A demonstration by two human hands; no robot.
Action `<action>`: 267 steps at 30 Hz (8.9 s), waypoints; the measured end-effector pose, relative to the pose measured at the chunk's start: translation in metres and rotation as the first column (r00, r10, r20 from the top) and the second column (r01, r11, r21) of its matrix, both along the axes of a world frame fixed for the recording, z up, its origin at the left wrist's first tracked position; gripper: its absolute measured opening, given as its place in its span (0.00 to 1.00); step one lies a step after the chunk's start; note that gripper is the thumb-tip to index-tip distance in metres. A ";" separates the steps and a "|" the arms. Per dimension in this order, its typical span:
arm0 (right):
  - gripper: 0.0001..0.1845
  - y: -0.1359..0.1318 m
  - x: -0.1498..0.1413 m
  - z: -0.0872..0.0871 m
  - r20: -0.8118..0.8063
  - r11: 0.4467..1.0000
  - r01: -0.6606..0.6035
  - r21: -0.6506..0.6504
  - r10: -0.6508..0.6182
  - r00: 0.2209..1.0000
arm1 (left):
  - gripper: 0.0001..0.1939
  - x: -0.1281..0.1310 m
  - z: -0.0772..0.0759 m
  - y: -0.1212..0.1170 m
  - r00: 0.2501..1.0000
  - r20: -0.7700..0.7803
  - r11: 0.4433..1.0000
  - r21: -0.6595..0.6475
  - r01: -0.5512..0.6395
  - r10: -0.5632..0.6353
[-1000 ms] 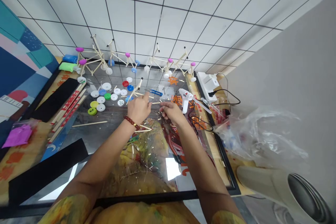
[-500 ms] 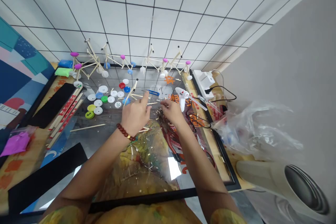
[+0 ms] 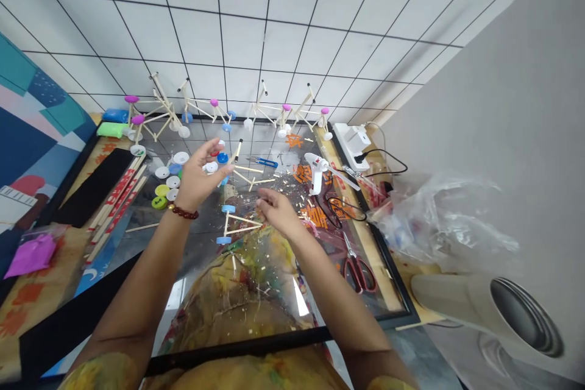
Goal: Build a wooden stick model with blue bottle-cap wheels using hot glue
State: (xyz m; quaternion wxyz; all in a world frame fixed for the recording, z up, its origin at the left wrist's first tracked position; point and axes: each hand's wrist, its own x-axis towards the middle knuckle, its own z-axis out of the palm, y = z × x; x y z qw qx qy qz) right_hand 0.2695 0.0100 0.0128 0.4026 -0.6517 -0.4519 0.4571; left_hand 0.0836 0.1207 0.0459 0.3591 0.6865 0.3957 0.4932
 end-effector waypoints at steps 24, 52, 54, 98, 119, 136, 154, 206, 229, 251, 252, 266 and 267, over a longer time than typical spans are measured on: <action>0.17 0.040 0.025 -0.001 0.854 0.989 -0.116 0.087 -0.015 0.520 | 0.09 0.028 -0.035 -0.003 0.997 -0.075 0.987 0.158 0.004 0.008; 0.10 0.026 0.023 -0.002 0.751 0.990 -0.101 0.095 -0.004 0.660 | 0.14 0.031 -0.041 -0.003 0.995 -0.089 0.987 0.158 -0.040 0.055; 0.14 0.024 0.024 -0.003 0.752 0.992 -0.083 0.097 -0.018 0.659 | 0.13 0.030 -0.041 -0.003 0.995 -0.083 0.985 0.166 -0.037 0.051; 0.12 -0.018 0.021 0.018 0.911 0.998 -0.049 0.049 -0.024 0.411 | 0.26 0.028 -0.043 -0.004 0.993 -0.113 0.986 0.165 -0.017 0.036; 0.12 0.024 -0.005 -0.002 0.859 0.999 0.015 0.044 -0.045 0.509 | 0.23 0.025 -0.052 0.001 0.991 -0.130 0.970 0.243 0.012 0.020; 0.25 0.028 0.003 -0.003 0.558 0.972 0.182 0.145 -0.233 0.797 | 0.21 0.024 -0.051 -0.001 0.991 -0.131 0.974 0.226 0.032 -0.002; 0.16 0.034 0.015 -0.021 -0.068 0.904 0.347 0.250 -0.341 0.938 | 0.16 0.024 -0.049 -0.002 0.996 -0.085 0.977 0.214 0.022 -0.004; 0.31 0.049 0.003 -0.031 -0.176 0.903 0.294 0.314 -0.249 0.952 | 0.17 0.025 -0.019 0.023 0.954 -0.149 0.956 -0.175 0.234 -0.260; 0.20 0.047 -0.002 -0.021 -0.067 0.905 0.315 0.287 -0.309 0.949 | 0.14 0.024 -0.019 0.026 0.936 -0.196 0.954 -0.130 0.271 -0.292; 0.20 0.049 -0.003 -0.018 0.074 0.907 0.262 0.330 -0.301 0.951 | 0.08 0.023 -0.016 0.028 0.921 -0.170 0.936 -0.031 0.350 -0.350; 0.20 0.049 -0.003 -0.018 0.086 0.907 0.258 0.333 -0.302 0.949 | 0.08 0.023 -0.016 0.028 0.920 -0.176 0.936 -0.034 0.351 -0.351; 0.24 0.050 -0.003 -0.019 0.080 0.915 0.218 0.339 -0.259 0.963 | 0.05 0.023 -0.019 0.029 0.932 -0.202 0.952 -0.012 0.305 -0.301; 0.25 0.050 -0.004 -0.021 0.056 0.915 0.227 0.332 -0.259 0.964 | 0.05 0.023 -0.019 0.029 0.933 -0.201 0.953 -0.009 0.304 -0.299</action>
